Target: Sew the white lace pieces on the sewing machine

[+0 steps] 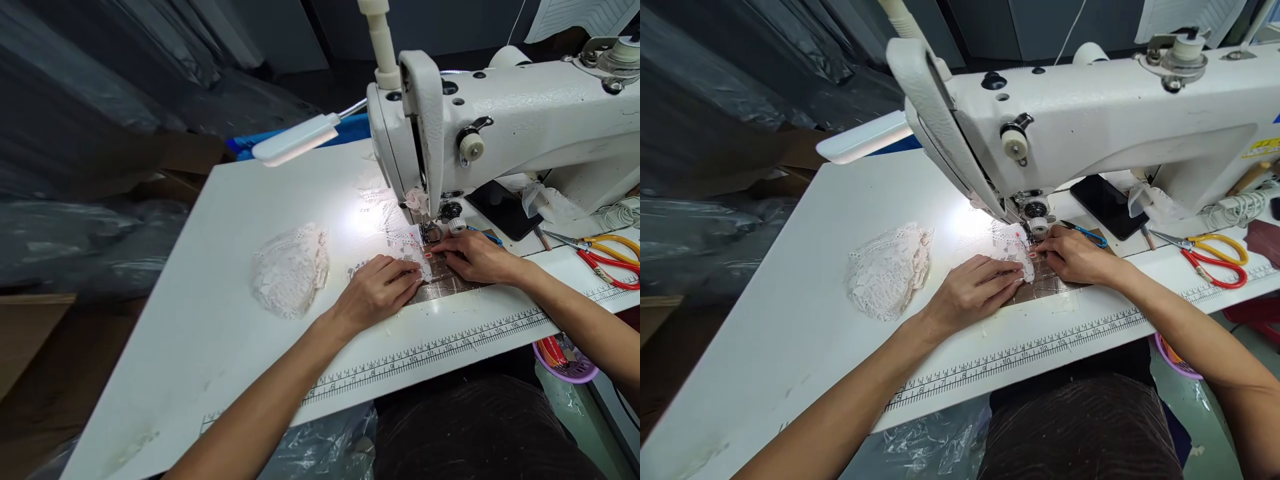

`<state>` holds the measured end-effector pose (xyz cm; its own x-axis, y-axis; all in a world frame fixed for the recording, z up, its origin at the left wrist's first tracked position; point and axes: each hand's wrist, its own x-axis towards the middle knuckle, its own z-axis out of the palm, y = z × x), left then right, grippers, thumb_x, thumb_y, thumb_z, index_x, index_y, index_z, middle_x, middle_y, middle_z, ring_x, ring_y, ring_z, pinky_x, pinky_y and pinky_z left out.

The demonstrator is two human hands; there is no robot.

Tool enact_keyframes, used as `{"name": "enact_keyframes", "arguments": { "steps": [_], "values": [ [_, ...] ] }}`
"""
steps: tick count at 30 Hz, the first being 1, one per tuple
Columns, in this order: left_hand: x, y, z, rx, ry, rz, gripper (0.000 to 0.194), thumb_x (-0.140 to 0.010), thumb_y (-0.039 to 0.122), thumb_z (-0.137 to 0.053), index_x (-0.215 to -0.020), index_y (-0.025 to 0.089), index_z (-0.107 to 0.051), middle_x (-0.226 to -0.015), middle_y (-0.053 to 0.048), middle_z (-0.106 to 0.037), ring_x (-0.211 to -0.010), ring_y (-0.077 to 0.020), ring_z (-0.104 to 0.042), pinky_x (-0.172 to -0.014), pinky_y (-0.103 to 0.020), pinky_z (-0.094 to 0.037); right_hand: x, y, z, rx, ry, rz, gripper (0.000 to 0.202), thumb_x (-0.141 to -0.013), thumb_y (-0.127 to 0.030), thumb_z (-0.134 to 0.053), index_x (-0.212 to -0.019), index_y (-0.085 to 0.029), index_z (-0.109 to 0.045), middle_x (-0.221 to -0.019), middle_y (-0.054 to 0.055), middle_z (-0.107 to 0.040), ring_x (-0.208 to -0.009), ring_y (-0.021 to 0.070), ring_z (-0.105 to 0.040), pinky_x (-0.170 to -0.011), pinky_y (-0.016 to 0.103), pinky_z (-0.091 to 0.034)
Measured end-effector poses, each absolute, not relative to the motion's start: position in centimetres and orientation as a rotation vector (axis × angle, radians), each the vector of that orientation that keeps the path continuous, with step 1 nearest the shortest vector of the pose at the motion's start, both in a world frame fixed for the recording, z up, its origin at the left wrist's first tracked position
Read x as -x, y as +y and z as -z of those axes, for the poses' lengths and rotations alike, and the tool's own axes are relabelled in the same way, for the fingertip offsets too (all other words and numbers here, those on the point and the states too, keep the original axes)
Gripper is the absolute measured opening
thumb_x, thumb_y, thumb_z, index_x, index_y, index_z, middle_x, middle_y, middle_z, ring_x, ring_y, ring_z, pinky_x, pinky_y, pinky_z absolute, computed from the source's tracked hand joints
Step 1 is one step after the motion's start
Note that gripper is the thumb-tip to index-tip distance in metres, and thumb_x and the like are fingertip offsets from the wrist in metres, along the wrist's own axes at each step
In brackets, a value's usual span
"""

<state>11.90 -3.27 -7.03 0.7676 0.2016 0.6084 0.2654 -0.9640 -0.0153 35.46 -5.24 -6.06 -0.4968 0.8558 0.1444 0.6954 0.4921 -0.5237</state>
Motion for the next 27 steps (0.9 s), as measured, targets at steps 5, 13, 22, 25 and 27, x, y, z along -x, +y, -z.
{"name": "enact_keyframes", "arguments": {
  "steps": [5,13,22,25,27],
  "values": [
    [-12.0,-3.2,7.0,2.859,-0.375,0.975,0.008,-0.094,0.012,-0.059,-0.089,0.014,-0.065,-0.089,-0.006,-0.073,-0.072,-0.0156,-0.065,-0.060,-0.031,-0.053,-35.5,-5.3,6.2,1.275,-2.354,-0.563,0.037,-0.092,-0.015,-0.044,-0.118,-0.015,-0.070,-0.107,0.011,-0.066,-0.098,0.0213,-0.060,-0.091,0.036,-0.048],
    [-12.0,-3.1,7.0,2.870,-0.406,0.976,0.014,-0.096,0.016,-0.056,-0.088,0.016,-0.068,-0.088,-0.004,-0.074,-0.072,-0.0133,-0.065,-0.061,-0.029,-0.051,-35.4,-5.9,5.8,1.083,-2.419,-0.595,0.033,-0.089,-0.017,-0.052,-0.114,-0.020,-0.073,-0.106,0.010,-0.062,-0.095,0.0194,-0.060,-0.089,0.036,-0.050],
    [-11.6,-2.6,6.6,2.763,-0.620,1.132,0.016,-0.097,0.025,-0.057,-0.093,0.014,-0.068,-0.090,-0.008,-0.075,-0.081,-0.0172,-0.069,-0.069,-0.033,-0.051,-34.9,-6.3,5.3,1.047,-2.541,-0.478,0.030,-0.089,-0.018,-0.055,-0.109,-0.023,-0.076,-0.103,0.010,-0.059,-0.098,0.0197,-0.057,-0.090,0.035,-0.049],
    [-11.6,-2.3,6.9,2.794,-0.652,1.027,0.021,-0.099,0.028,-0.052,-0.104,0.013,-0.067,-0.102,-0.011,-0.074,-0.090,-0.0195,-0.069,-0.073,-0.036,-0.051,-34.9,-6.4,5.3,1.033,-2.537,-0.455,0.031,-0.087,-0.016,-0.055,-0.110,-0.022,-0.076,-0.103,0.010,-0.060,-0.099,0.0198,-0.057,-0.090,0.034,-0.049],
    [-11.5,-2.2,7.0,2.832,-0.668,0.924,0.027,-0.100,0.031,-0.050,-0.111,0.013,-0.065,-0.113,-0.012,-0.072,-0.093,-0.0209,-0.068,-0.076,-0.038,-0.050,-34.9,-6.4,5.2,1.027,-2.535,-0.437,0.032,-0.087,-0.016,-0.055,-0.110,-0.022,-0.076,-0.103,0.010,-0.060,-0.097,0.0200,-0.057,-0.089,0.035,-0.049]
  ]
}}
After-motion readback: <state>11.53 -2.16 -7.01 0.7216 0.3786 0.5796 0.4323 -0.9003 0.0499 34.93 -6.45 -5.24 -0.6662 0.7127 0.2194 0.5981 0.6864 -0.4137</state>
